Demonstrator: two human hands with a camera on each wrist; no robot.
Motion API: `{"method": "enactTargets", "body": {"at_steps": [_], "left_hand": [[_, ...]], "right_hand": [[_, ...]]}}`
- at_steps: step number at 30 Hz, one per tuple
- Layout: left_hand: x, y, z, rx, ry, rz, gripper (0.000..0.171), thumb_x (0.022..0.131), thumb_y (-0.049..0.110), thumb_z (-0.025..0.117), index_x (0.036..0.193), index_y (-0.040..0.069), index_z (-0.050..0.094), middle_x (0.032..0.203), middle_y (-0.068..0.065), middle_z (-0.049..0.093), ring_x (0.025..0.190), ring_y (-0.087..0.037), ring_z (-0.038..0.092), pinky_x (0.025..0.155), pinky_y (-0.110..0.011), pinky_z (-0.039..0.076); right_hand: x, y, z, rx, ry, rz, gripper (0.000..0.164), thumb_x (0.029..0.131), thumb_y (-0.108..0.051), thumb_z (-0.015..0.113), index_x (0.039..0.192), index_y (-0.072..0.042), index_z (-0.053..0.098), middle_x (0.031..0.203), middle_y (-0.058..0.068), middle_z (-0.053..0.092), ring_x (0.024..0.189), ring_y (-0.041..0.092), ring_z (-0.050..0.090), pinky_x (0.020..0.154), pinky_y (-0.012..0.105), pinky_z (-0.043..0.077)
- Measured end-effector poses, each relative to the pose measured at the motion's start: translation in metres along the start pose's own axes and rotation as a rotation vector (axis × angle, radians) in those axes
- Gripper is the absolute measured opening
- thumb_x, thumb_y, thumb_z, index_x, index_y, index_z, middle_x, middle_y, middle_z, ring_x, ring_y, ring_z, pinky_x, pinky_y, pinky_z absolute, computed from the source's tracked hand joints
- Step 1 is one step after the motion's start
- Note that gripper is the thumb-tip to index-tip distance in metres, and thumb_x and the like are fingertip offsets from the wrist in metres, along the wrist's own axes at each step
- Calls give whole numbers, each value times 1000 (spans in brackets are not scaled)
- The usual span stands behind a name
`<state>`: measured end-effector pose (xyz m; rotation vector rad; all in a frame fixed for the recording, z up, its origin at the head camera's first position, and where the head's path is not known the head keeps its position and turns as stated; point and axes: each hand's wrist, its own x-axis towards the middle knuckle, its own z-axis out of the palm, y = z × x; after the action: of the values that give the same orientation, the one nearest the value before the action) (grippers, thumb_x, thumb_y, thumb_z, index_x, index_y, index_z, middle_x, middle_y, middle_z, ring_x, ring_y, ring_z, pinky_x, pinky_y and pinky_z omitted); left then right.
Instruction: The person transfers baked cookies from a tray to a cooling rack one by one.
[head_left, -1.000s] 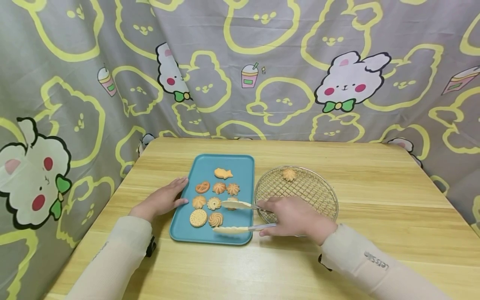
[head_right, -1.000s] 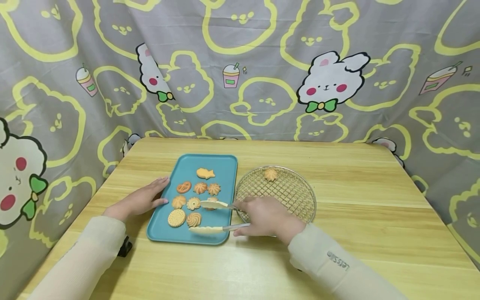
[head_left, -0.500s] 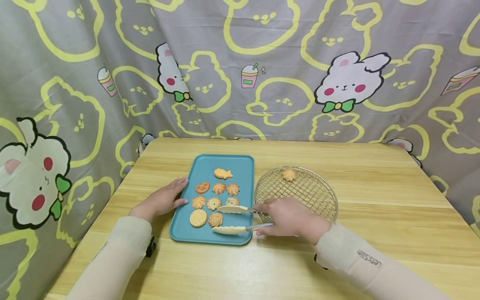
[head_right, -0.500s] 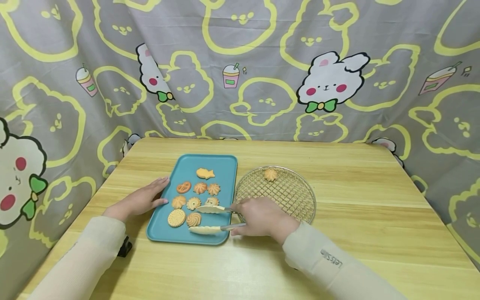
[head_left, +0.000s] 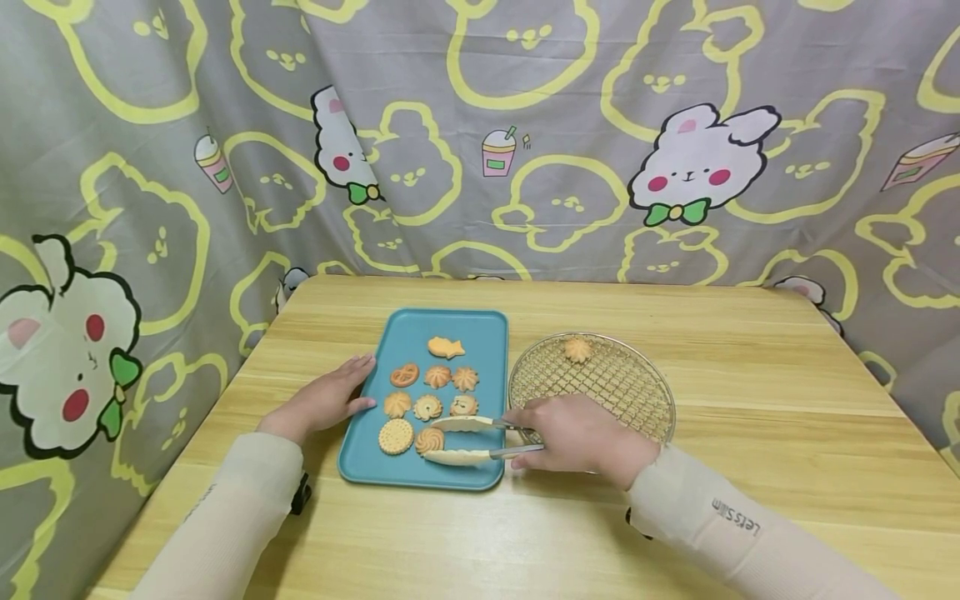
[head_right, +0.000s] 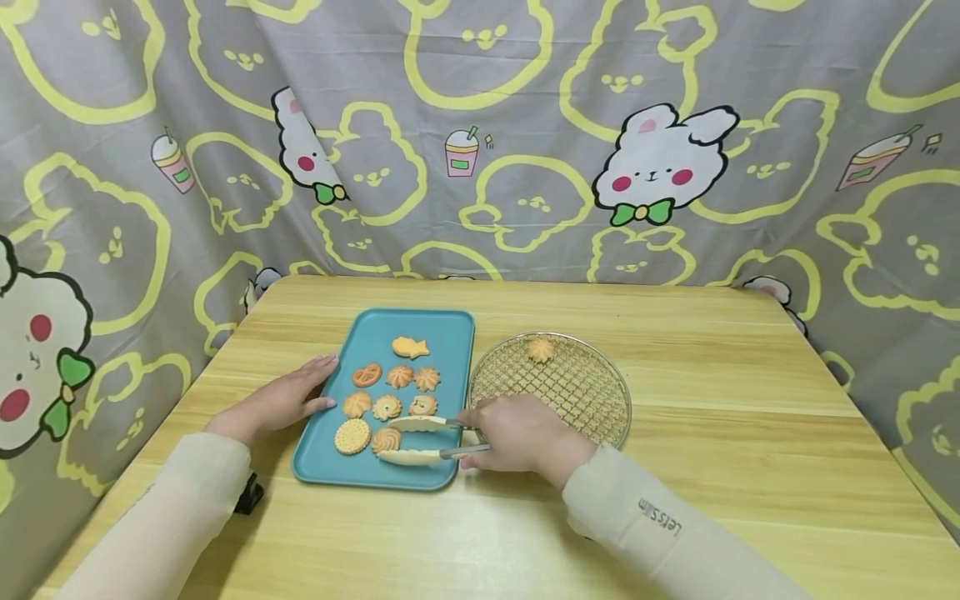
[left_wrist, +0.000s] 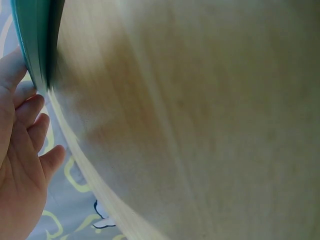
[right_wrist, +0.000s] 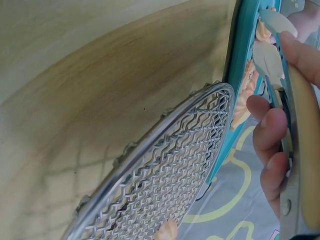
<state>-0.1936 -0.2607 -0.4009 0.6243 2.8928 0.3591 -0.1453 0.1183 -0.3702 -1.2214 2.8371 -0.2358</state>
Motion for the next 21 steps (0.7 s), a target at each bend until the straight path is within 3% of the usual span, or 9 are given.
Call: {"method": "enactTargets", "body": {"at_steps": [16,21], "left_hand": [[1,0,1,0,-8,-4,70,96,31,58,148,-4,26,152,-23,24,138,-42,20,109,-55,24],[1,-2,1,0,-6,-1,71,96,31,58,148,-4,26,152,-23,24,138,-42,20,109,-55,24]], "right_hand": [[-6,5,1,27,13,-2,59,84,-53,66,129,-16,62,117,4,66,95,22,66,78,39,54],[-9,8,-1,41,59,7,59,84,-51,67,130,-14,61,110,3,68,87,17,66,73,36,55]]}}
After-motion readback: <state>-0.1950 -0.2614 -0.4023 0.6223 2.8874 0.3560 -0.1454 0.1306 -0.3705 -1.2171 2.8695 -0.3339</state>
